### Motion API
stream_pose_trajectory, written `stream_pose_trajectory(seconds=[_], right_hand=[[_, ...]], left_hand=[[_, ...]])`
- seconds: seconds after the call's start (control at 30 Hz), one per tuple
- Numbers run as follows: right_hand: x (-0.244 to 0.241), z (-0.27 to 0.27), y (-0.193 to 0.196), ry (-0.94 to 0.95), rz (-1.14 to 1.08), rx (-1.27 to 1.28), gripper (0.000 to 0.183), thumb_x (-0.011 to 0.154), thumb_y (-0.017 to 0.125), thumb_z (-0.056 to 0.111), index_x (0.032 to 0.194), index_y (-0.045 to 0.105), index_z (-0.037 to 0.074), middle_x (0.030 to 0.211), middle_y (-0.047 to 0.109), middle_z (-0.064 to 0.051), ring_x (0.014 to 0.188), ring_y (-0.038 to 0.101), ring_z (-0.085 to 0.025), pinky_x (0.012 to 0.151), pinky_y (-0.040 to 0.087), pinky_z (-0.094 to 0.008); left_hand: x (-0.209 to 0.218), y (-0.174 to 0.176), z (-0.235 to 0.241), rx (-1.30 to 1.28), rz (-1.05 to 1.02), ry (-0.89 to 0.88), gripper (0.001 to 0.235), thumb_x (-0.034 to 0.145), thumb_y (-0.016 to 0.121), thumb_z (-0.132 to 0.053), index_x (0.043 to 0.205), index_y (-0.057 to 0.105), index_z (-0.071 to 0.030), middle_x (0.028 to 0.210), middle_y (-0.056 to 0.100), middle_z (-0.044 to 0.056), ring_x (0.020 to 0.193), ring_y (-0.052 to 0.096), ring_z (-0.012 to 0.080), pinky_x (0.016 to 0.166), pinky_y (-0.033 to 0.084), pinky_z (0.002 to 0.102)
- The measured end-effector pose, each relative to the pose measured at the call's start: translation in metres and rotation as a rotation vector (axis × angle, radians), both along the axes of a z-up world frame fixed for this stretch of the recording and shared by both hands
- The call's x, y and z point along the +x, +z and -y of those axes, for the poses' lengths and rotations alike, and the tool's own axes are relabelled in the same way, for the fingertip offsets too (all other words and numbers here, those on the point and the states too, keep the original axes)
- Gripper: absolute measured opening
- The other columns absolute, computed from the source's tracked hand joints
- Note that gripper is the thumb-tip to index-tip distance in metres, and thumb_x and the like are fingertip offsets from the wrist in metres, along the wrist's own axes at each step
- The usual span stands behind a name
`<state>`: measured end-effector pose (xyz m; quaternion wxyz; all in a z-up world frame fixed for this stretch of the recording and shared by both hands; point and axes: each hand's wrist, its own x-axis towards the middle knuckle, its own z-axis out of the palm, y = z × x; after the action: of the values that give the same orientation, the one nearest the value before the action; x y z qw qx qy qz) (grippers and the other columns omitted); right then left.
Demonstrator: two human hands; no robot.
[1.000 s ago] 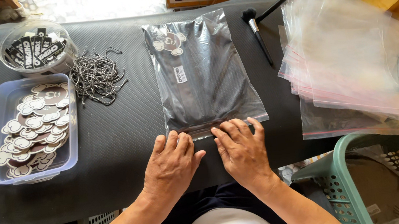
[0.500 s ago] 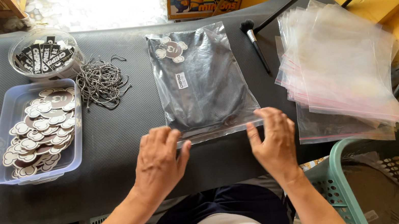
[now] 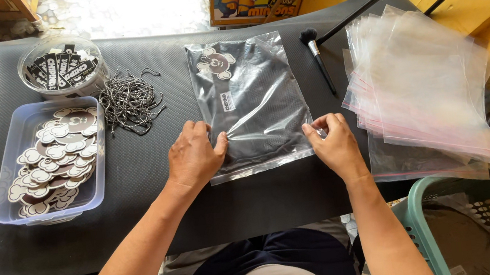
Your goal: The person places a black pouch into a clear ziplock bag, seals it, and then adds a small rectangular sticker to the outside of the bag. The person then picks up a brush and wipes the surface of the sealed bag.
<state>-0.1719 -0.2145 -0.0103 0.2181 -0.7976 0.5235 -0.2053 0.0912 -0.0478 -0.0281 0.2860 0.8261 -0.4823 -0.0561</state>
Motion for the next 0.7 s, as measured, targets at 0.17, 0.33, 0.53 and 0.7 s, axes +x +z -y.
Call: stream_pose_trajectory(seconds=[0.17,0.33,0.53,0.7], right_hand=[[-0.007,0.013,-0.018,0.011,0.274,0.171,0.025,0.088,0.077,0.031,0.099,0.064,0.014,0.099,0.073,-0.006,0.080,0.069,-0.019,0.074,0.053,-0.035],[-0.024,-0.002,-0.008,0.090,0.728,0.481,0.049,0.081,0.071,-0.001,0.126,0.050,0.004,0.100,0.060,-0.004,0.075,0.064,-0.008,0.067,0.056,-0.022],[-0.009,-0.007,0.010,0.057,0.647,0.618,0.067,0.095,0.073,0.027,0.148,0.046,-0.003,0.109,0.065,-0.009,0.089,0.065,-0.011,0.063,0.060,-0.029],[0.004,-0.012,0.020,0.186,0.751,0.605,0.048,0.085,0.076,0.003,0.131,0.064,0.010,0.101,0.064,-0.003,0.088,0.064,-0.013,0.074,0.063,-0.033]], left_hand=[[-0.010,0.008,-0.013,-0.031,0.005,-0.026,0.033,0.088,0.067,-0.043,0.092,0.058,-0.012,0.091,0.056,0.007,0.086,0.070,0.0368,0.070,0.057,0.051],[-0.022,0.050,-0.039,0.074,-0.075,-0.107,0.029,0.087,0.064,-0.038,0.077,0.056,-0.012,0.092,0.056,0.010,0.093,0.066,0.0376,0.074,0.056,0.050],[0.036,0.017,0.023,-0.124,-0.511,0.132,0.070,0.089,0.072,-0.044,0.134,0.047,0.003,0.122,0.065,0.024,0.097,0.074,0.0373,0.076,0.060,0.047],[0.047,-0.011,0.082,-0.339,-0.898,0.228,0.044,0.082,0.080,-0.040,0.106,0.073,-0.003,0.077,0.070,0.006,0.060,0.069,0.0159,0.040,0.051,0.027]])
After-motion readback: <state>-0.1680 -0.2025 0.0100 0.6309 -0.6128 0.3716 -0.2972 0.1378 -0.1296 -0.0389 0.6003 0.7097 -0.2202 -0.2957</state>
